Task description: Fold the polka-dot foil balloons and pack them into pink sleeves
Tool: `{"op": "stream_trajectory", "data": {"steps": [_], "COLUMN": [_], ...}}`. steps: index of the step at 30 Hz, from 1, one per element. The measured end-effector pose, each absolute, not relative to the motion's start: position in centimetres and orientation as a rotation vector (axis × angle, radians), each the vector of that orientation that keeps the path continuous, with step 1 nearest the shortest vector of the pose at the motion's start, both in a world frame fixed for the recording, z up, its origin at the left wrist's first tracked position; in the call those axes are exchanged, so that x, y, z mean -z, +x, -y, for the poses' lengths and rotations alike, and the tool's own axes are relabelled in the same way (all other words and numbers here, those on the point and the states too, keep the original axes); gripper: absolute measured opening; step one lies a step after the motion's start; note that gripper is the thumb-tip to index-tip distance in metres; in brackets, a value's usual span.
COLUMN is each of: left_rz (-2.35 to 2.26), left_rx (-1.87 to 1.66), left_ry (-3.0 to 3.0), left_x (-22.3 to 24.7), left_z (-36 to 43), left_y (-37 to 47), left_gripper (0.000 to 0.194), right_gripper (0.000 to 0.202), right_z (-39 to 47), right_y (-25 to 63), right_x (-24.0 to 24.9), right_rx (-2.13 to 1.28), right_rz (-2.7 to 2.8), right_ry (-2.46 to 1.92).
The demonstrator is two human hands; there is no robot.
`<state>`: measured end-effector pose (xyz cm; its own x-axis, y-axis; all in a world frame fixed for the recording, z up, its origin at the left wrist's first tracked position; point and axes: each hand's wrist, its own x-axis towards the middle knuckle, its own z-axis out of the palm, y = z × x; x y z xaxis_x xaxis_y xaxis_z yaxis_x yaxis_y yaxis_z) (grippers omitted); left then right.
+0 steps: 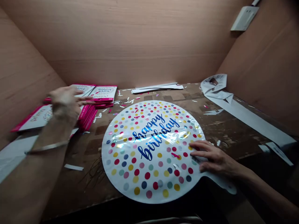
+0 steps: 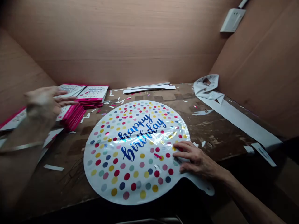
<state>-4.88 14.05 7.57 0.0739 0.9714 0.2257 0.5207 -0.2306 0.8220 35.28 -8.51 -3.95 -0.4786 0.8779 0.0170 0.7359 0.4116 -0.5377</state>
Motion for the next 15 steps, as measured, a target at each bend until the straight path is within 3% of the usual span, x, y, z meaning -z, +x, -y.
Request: {"op": "stream_trajectory", "data": {"steps": [4,8,15], "left_rz": [-1.155,-0.611,-0.552], "left_rx": [-0.678,-0.047,0.003], "left_ry": [1.981,2.461,2.537], "left_x": [-1.2,2.6,3.0], "left_z": [-5.3,0.7,0.8], "left_y": [2.9,8.4,8.4], "left_gripper": [0.054,0.075,0.088], "right_gripper": [0.035,0.030,0.026], "right_z": [8.3,7.6,4.6], "right_y": [35.8,35.6,33.1], "right_x": [5.1,5.1,4.7], "right_rx": [-0.715,-0.762,-0.782], "right_rz": [2.312,2.250,2.230], "right_ry": [-1.342,-1.211,-1.162]}}
